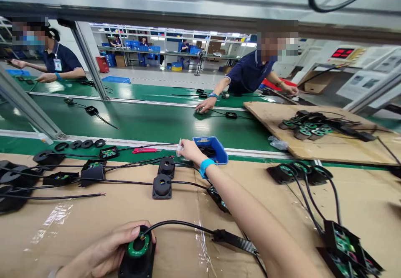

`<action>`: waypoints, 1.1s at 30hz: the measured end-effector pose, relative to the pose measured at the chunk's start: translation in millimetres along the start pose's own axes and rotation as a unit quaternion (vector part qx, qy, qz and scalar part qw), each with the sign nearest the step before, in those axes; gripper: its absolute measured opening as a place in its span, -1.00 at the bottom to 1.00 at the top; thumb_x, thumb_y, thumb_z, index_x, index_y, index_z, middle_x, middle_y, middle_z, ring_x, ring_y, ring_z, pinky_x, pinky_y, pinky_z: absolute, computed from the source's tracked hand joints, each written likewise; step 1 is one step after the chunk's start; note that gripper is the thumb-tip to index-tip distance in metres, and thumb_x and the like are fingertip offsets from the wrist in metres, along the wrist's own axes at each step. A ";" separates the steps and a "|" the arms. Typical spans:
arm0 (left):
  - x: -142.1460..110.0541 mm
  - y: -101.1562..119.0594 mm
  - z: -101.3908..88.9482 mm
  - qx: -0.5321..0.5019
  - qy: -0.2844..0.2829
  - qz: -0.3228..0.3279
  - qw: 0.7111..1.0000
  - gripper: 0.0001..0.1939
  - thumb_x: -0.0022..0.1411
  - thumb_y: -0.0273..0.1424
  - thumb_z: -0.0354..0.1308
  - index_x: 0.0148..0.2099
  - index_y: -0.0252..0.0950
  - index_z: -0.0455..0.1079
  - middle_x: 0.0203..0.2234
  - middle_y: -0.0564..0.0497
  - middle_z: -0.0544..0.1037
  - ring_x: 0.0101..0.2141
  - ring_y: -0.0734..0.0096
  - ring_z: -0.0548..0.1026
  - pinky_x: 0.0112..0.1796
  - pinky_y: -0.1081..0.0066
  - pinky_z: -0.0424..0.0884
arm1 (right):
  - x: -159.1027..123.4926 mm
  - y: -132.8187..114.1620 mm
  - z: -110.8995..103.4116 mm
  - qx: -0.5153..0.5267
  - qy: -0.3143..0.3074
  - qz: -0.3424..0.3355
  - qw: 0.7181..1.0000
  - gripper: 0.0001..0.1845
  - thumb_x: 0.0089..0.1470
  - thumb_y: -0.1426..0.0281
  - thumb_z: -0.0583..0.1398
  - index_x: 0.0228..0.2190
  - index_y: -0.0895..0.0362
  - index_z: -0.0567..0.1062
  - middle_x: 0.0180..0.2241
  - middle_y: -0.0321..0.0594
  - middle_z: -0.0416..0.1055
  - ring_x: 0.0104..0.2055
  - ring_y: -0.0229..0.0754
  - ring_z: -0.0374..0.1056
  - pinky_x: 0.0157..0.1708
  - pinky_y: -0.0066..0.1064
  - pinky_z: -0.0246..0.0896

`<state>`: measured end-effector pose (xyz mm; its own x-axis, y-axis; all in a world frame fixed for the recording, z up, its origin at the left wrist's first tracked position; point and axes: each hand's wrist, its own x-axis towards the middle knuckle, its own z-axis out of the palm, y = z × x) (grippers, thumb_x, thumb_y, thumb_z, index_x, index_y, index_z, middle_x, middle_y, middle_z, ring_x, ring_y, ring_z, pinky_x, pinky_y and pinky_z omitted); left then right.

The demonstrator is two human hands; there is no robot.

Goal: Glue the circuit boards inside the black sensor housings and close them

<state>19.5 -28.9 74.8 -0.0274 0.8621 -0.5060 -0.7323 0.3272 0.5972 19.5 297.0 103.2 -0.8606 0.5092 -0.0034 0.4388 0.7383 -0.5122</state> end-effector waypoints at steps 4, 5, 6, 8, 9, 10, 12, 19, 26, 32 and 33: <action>-4.7 -5.6 -3.8 0.008 -0.046 -0.003 0.999 -0.28 -0.29 -0.20 0.56 -0.06 -0.29 0.41 -0.24 -0.07 0.52 -0.32 0.20 0.58 -0.54 0.55 0.40 | -13.2 -4.9 -7.6 0.087 0.036 -0.009 0.996 -0.83 0.22 0.32 0.23 -0.30 0.20 0.46 -0.29 -0.22 0.47 -0.22 -0.19 0.43 -0.12 -0.21 0.39; -4.8 -7.4 -4.1 0.017 -0.036 0.012 0.999 -0.25 -0.29 -0.23 0.56 -0.02 -0.27 0.39 -0.21 -0.07 0.50 -0.28 0.16 0.58 -0.53 0.52 0.44 | -24.2 -6.6 -12.8 0.116 0.056 -0.012 0.992 -0.84 0.21 0.33 0.22 -0.31 0.19 0.44 -0.29 -0.21 0.46 -0.21 -0.17 0.42 -0.11 -0.20 0.38; -4.4 -9.2 -3.9 0.028 -0.019 0.031 0.999 -0.22 -0.28 -0.23 0.56 0.02 -0.26 0.37 -0.19 -0.07 0.49 -0.26 0.16 0.56 -0.50 0.47 0.47 | -37.9 -8.5 -18.5 0.149 0.074 -0.015 0.986 -0.85 0.21 0.32 0.19 -0.30 0.17 0.42 -0.28 -0.18 0.46 -0.18 -0.14 0.42 -0.11 -0.21 0.38; -2.7 -12.1 -2.2 0.065 0.013 0.071 0.995 -0.21 -0.23 -0.20 0.55 0.05 -0.25 0.34 -0.20 -0.05 0.47 -0.28 0.25 0.51 -0.45 0.42 0.49 | -72.6 -13.3 -28.9 0.213 0.102 -0.023 0.972 -0.80 0.22 0.25 0.08 -0.24 0.13 0.36 -0.23 -0.13 0.44 -0.15 -0.11 0.43 -0.14 -0.23 0.41; -1.7 -12.9 -0.9 0.092 0.025 0.092 0.991 -0.22 -0.21 -0.21 0.55 0.05 -0.25 0.33 -0.20 -0.04 0.47 -0.28 0.28 0.48 -0.41 0.41 0.48 | -92.9 -16.3 -32.6 0.252 0.104 -0.027 0.962 -0.75 0.23 0.21 0.02 -0.20 0.11 0.34 -0.21 -0.13 0.44 -0.17 -0.11 0.44 -0.18 -0.25 0.42; -0.8 -13.2 0.6 0.122 0.036 0.113 0.985 -0.24 -0.20 -0.22 0.54 0.05 -0.26 0.33 -0.20 -0.03 0.46 -0.26 0.30 0.46 -0.35 0.40 0.46 | -114.5 -19.4 -34.8 0.295 0.100 -0.026 0.950 -0.71 0.24 0.17 -0.03 -0.17 0.10 0.32 -0.23 -0.14 0.43 -0.20 -0.12 0.45 -0.23 -0.26 0.44; 0.3 -12.6 4.1 0.179 0.055 0.147 0.971 -0.30 -0.16 -0.25 0.52 0.03 -0.27 0.35 -0.18 -0.03 0.46 -0.19 0.28 0.44 -0.22 0.38 0.41 | -158.3 -26.1 -33.9 0.433 0.052 0.001 0.900 -0.65 0.23 0.12 0.00 -0.09 0.08 0.31 -0.38 -0.21 0.43 -0.38 -0.15 0.44 -0.39 -0.30 0.42; -1.8 -13.4 11.1 0.289 0.126 0.237 0.919 -0.42 -0.09 -0.34 0.47 -0.02 -0.24 0.35 -0.15 -0.02 0.47 -0.11 0.21 0.42 -0.11 0.36 0.32 | -257.7 -45.0 4.1 0.630 0.020 0.172 0.757 -0.61 0.00 0.10 0.38 -0.28 0.10 0.47 -0.44 -0.33 0.26 -0.57 -0.43 0.00 -0.62 -0.57 -0.12; -15.3 -18.4 19.1 0.369 0.190 0.220 0.883 -0.44 -0.12 -0.40 0.48 -0.04 -0.21 0.40 -0.09 -0.04 0.51 -0.02 0.10 0.43 -0.05 0.30 0.33 | -278.6 -36.1 27.4 0.646 0.060 0.196 0.735 -0.61 -0.04 0.16 0.41 -0.24 0.10 0.52 -0.49 -0.31 0.31 -0.60 -0.45 -0.03 -0.61 -0.58 -0.08; -20.8 -26.4 16.5 0.464 0.218 0.277 0.813 -0.43 -0.09 -0.42 0.49 0.00 -0.14 0.42 -0.02 -0.05 0.49 0.10 0.04 0.38 0.10 0.20 0.28 | -279.1 -31.7 29.5 0.550 0.110 0.065 0.825 -0.77 0.20 0.20 0.25 -0.19 0.08 0.51 -0.42 -0.20 0.45 -0.57 -0.30 0.31 -0.58 -0.49 0.29; -21.4 -27.5 16.5 0.474 0.218 0.282 0.805 -0.43 -0.09 -0.41 0.49 0.00 -0.14 0.42 -0.02 -0.05 0.48 0.10 0.04 0.38 0.10 0.19 0.29 | -278.8 -34.2 27.7 0.523 0.111 0.053 0.844 -0.80 0.22 0.22 0.23 -0.19 0.08 0.50 -0.35 -0.18 0.47 -0.55 -0.28 0.35 -0.55 -0.47 0.35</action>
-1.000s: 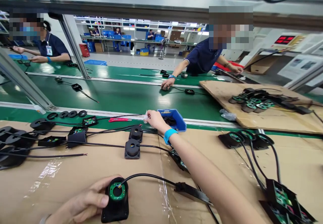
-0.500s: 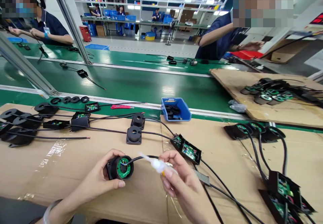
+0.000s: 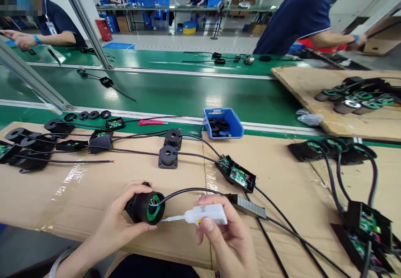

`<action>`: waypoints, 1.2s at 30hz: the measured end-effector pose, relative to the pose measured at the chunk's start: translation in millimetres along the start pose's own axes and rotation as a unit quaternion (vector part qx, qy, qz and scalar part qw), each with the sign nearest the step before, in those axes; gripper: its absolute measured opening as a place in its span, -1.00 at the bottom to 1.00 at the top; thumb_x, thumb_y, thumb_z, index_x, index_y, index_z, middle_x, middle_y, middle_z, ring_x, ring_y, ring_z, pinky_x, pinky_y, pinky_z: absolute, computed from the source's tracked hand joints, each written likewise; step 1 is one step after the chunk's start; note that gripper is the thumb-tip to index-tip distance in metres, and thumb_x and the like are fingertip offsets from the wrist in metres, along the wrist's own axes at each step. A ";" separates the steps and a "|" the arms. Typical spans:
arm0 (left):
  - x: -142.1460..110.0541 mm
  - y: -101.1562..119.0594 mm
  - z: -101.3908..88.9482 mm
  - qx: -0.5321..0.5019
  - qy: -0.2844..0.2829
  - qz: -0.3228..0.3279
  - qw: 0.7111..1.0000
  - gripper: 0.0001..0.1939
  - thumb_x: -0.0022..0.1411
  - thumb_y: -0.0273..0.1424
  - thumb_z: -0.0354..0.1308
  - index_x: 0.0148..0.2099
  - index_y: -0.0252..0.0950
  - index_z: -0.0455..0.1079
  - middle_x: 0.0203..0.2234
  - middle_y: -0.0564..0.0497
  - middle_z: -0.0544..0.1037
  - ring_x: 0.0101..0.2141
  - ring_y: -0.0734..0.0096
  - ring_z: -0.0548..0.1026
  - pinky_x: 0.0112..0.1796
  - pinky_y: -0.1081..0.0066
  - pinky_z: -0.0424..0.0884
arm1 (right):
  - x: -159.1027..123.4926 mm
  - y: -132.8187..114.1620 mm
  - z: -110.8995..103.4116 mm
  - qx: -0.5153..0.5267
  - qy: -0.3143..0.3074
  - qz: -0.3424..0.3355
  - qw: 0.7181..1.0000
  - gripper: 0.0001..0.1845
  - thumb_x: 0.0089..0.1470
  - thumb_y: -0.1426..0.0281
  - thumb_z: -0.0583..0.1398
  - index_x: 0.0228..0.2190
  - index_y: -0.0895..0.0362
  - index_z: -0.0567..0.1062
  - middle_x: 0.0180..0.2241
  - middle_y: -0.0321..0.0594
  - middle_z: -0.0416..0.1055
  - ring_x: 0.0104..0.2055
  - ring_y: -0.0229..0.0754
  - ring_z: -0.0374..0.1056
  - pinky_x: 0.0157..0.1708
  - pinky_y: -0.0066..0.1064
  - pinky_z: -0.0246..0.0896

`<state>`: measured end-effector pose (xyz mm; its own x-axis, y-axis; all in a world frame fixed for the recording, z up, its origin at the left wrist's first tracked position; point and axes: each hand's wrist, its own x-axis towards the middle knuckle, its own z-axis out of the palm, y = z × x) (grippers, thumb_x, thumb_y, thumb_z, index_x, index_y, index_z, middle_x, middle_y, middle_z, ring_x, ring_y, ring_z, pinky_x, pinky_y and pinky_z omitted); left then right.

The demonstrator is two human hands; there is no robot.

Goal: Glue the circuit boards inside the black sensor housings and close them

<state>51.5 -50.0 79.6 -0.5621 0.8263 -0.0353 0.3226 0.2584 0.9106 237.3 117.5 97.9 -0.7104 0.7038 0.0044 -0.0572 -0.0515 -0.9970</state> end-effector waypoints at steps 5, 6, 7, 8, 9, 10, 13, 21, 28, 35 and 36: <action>-4.4 3.8 0.8 0.060 0.021 0.043 0.997 -0.44 -0.04 -0.46 0.45 0.02 -0.11 0.42 -0.02 -0.07 0.46 0.06 0.07 0.45 0.03 0.23 0.38 | -1.9 -13.1 7.8 -0.169 -0.027 -0.103 0.980 -0.87 0.24 0.32 0.20 -0.16 0.05 0.46 -0.32 -0.21 0.47 -0.46 -0.24 0.45 -0.46 -0.49 0.39; -5.1 4.6 1.0 0.069 0.026 0.051 0.996 -0.44 -0.04 -0.49 0.44 0.03 -0.10 0.42 -0.01 -0.08 0.45 0.05 0.09 0.46 0.02 0.24 0.40 | -2.2 -14.8 9.1 -0.200 -0.028 -0.124 0.972 -0.86 0.25 0.33 0.20 -0.15 0.05 0.46 -0.31 -0.19 0.47 -0.44 -0.22 0.46 -0.45 -0.48 0.39; -5.8 5.2 1.2 0.076 0.031 0.057 0.995 -0.43 -0.04 -0.51 0.42 0.03 -0.10 0.41 0.00 -0.08 0.44 0.04 0.09 0.47 0.00 0.25 0.41 | -2.3 -16.5 10.4 -0.228 -0.030 -0.140 0.963 -0.86 0.25 0.33 0.20 -0.15 0.05 0.46 -0.30 -0.18 0.47 -0.41 -0.20 0.46 -0.44 -0.46 0.40; -6.4 5.5 1.4 0.082 0.034 0.064 0.994 -0.43 -0.04 -0.53 0.41 0.04 -0.10 0.41 0.01 -0.09 0.43 0.03 0.10 0.47 -0.01 0.26 0.42 | -2.1 -18.2 11.6 -0.251 -0.036 -0.154 0.955 -0.86 0.25 0.33 0.19 -0.15 0.05 0.45 -0.29 -0.16 0.47 -0.37 -0.17 0.46 -0.42 -0.44 0.40; -7.0 5.6 1.6 0.087 0.036 0.070 0.993 -0.42 -0.04 -0.54 0.40 0.04 -0.10 0.41 0.02 -0.09 0.42 0.03 0.10 0.48 -0.02 0.26 0.43 | -1.7 -20.1 12.9 -0.267 -0.042 -0.169 0.948 -0.87 0.25 0.33 0.19 -0.15 0.05 0.45 -0.29 -0.15 0.47 -0.35 -0.15 0.46 -0.41 -0.42 0.40; -7.4 5.6 1.6 0.091 0.037 0.075 0.992 -0.41 -0.04 -0.55 0.39 0.05 -0.09 0.40 0.03 -0.09 0.41 0.02 0.11 0.48 -0.02 0.26 0.44 | -1.0 -22.1 14.2 -0.279 -0.051 -0.183 0.941 -0.87 0.25 0.33 0.18 -0.15 0.04 0.44 -0.31 -0.16 0.47 -0.34 -0.14 0.46 -0.40 -0.41 0.40; -8.2 5.9 1.4 0.099 0.037 0.084 0.991 -0.40 -0.03 -0.58 0.35 0.06 -0.07 0.39 0.05 -0.09 0.39 0.03 0.12 0.48 -0.04 0.27 0.45 | 2.0 -27.6 17.6 -0.306 -0.075 -0.206 0.927 -0.87 0.24 0.37 0.19 -0.15 0.02 0.42 -0.33 -0.20 0.48 -0.34 -0.14 0.46 -0.39 -0.42 0.39; -8.2 7.7 -0.1 0.111 0.032 0.092 0.989 -0.40 -0.02 -0.60 0.32 0.07 -0.08 0.37 0.06 -0.10 0.38 0.04 0.10 0.49 -0.04 0.28 0.46 | 5.5 -30.5 20.1 -0.334 -0.095 -0.227 0.910 -0.83 0.23 0.43 0.17 -0.13 0.03 0.39 -0.31 -0.16 0.49 -0.32 -0.10 0.49 -0.38 -0.38 0.41; -9.6 8.3 1.6 0.133 0.044 0.121 0.983 -0.42 0.04 -0.60 0.30 0.09 -0.07 0.33 0.07 -0.08 0.36 0.04 0.16 0.49 -0.02 0.32 0.47 | -1.7 -31.5 21.0 -0.323 -0.100 -0.192 0.921 -0.84 0.31 0.22 0.12 -0.13 -0.02 0.38 -0.37 -0.17 0.46 -0.41 -0.11 0.44 -0.46 -0.33 0.38; -9.3 10.3 2.0 0.152 0.059 0.150 0.975 -0.46 0.07 -0.63 0.24 0.07 -0.09 0.31 0.07 -0.07 0.34 0.01 0.26 0.49 -0.05 0.43 0.44 | 3.0 -33.7 18.2 -0.323 -0.099 -0.205 0.919 -0.82 0.24 0.39 0.19 -0.11 -0.01 0.38 -0.30 -0.17 0.50 -0.31 -0.09 0.49 -0.37 -0.37 0.43; -9.0 9.7 2.3 0.146 0.059 0.148 0.976 -0.45 0.07 -0.63 0.25 0.07 -0.09 0.31 0.07 -0.06 0.34 0.02 0.26 0.48 -0.04 0.43 0.43 | 2.3 -33.9 18.0 -0.310 -0.094 -0.195 0.926 -0.84 0.24 0.36 0.20 -0.12 -0.01 0.39 -0.31 -0.18 0.50 -0.32 -0.09 0.49 -0.40 -0.37 0.43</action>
<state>61.4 -53.7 87.7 -0.4902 0.8271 0.2751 0.6778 0.1633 0.7169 225.0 108.1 133.0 -0.8335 0.4444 0.3282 0.0376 0.6383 -0.7689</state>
